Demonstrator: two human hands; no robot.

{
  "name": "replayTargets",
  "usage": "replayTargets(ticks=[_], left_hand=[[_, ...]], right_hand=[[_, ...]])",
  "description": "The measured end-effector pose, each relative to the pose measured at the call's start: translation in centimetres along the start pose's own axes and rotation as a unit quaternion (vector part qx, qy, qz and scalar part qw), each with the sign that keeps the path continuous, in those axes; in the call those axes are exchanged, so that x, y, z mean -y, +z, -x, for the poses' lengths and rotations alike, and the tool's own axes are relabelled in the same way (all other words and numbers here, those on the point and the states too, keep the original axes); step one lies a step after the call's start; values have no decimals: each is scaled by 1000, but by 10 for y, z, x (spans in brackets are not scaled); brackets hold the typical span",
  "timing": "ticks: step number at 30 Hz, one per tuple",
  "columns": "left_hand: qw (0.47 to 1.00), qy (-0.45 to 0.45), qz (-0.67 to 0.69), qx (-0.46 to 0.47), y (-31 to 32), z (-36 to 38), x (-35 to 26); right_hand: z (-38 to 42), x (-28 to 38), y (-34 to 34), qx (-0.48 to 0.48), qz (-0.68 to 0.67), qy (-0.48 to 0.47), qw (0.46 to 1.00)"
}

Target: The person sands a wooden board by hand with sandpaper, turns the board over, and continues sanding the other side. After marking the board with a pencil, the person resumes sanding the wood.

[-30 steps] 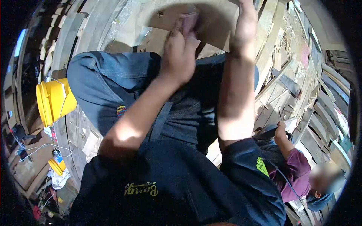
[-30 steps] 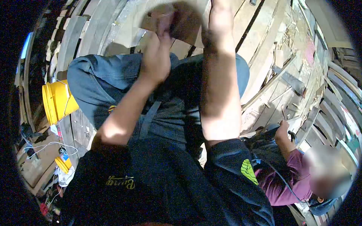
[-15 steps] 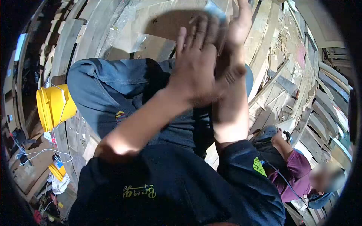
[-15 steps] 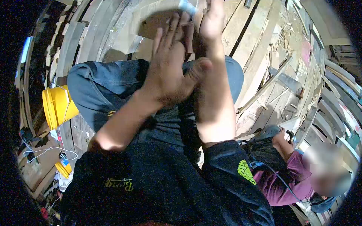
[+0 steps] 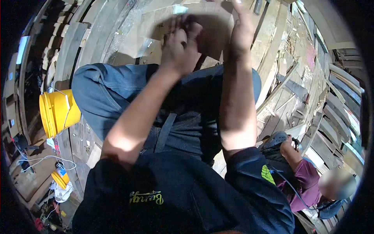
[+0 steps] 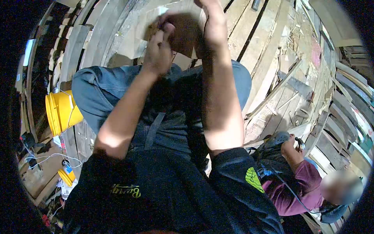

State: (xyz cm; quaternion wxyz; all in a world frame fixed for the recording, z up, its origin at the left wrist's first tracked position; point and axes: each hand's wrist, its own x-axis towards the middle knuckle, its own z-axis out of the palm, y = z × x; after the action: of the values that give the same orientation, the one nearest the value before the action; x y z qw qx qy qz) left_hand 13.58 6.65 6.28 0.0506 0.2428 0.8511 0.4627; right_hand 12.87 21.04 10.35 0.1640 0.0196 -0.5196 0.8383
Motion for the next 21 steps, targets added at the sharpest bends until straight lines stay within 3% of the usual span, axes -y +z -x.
replayTargets(ticks=[2,4,6,8,10,12,13,14,16,20,21], left_hand=[[987,-46,153,-32,1,-7,14],[990,-8,136,-47,2,5,-13],[997,73,7,-22,1,25,-31],[996,70,-45,-20,5,34,-19],[993,66,-92,-20,7,37,-10],[999,1,-5,37,3,38,-6],[968,-80,64,227,-11,37,-12],[969,-80,64,225,-7,44,-18],[993,87,-77,-30,6,57,-28],[983,102,-150,-30,3,52,-4],[985,62,-153,-42,5,46,-4]], right_hand=[[2,5,6,15,-61,25,998],[0,-5,-1,60,-118,47,990],[4,8,13,19,-101,71,992],[-3,-2,5,75,-111,19,991],[-2,-1,4,77,-121,29,989],[1,-2,3,23,-102,31,994],[0,-1,1,25,-64,28,997],[-2,-2,-1,28,-65,28,997],[-6,-5,-3,39,-43,-6,998],[-8,-9,-6,24,-69,-13,997],[-9,-9,-9,24,-20,-29,999]])
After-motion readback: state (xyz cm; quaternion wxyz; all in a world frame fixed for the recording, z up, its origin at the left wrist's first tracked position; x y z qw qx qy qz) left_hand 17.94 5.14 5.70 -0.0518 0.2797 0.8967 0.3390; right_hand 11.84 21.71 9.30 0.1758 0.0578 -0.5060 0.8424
